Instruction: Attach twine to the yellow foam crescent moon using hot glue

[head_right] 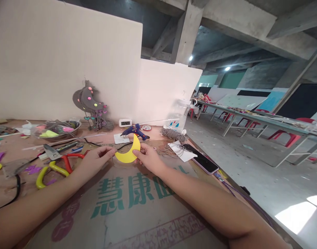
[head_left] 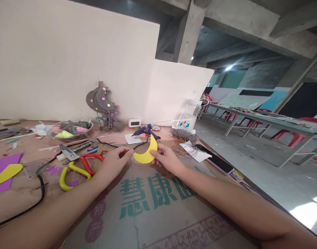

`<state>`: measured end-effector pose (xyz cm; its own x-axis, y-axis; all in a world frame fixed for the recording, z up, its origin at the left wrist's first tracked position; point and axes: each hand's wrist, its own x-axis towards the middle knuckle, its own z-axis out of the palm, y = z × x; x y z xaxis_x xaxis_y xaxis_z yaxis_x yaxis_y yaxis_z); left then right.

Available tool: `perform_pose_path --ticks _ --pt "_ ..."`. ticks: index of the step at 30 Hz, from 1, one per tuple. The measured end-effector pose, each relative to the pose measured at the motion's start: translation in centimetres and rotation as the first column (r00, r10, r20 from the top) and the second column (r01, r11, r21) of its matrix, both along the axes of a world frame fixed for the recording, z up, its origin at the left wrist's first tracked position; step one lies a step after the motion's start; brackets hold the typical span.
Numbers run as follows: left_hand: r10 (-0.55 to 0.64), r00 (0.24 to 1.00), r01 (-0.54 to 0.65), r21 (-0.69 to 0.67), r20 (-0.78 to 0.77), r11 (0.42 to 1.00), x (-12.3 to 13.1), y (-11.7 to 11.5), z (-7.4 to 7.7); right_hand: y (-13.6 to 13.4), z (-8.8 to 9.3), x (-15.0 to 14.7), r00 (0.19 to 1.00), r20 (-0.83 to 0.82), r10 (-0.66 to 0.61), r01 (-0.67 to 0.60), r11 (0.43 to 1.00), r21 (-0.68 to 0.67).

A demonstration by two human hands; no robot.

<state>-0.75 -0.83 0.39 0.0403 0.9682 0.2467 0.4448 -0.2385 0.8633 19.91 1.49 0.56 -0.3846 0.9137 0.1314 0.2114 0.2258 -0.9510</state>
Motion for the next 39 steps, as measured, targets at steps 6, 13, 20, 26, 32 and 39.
perform_pose_path --ticks 6,13,20,26,32,39 --pt "0.029 0.999 -0.029 -0.005 -0.012 1.000 0.0 0.0 0.1 1.1 2.3 1.8 0.989 -0.013 -0.145 0.142 0.940 0.310" --pt "0.012 1.000 -0.013 -0.065 -0.020 0.998 0.2 -0.2 0.6 7.1 2.7 4.4 0.868 0.338 -0.364 0.192 0.874 0.447" --pt "0.006 1.000 -0.006 -0.074 0.009 0.997 0.2 0.2 0.0 11.8 0.9 2.8 0.855 0.440 -0.273 0.113 0.928 0.356" --pt "0.008 1.000 -0.008 -0.050 -0.010 0.999 0.1 0.4 -0.2 13.1 -0.3 0.0 0.859 0.430 -0.278 0.129 0.930 0.343" --pt "0.003 1.000 -0.003 -0.046 -0.005 0.999 0.0 0.6 -0.4 13.1 0.5 -0.8 0.854 0.321 -0.409 0.262 0.872 0.413" --pt "-0.038 0.998 0.041 -0.072 0.040 0.997 0.0 0.5 -0.3 11.2 4.7 0.3 0.864 0.250 -0.436 0.294 0.842 0.452"
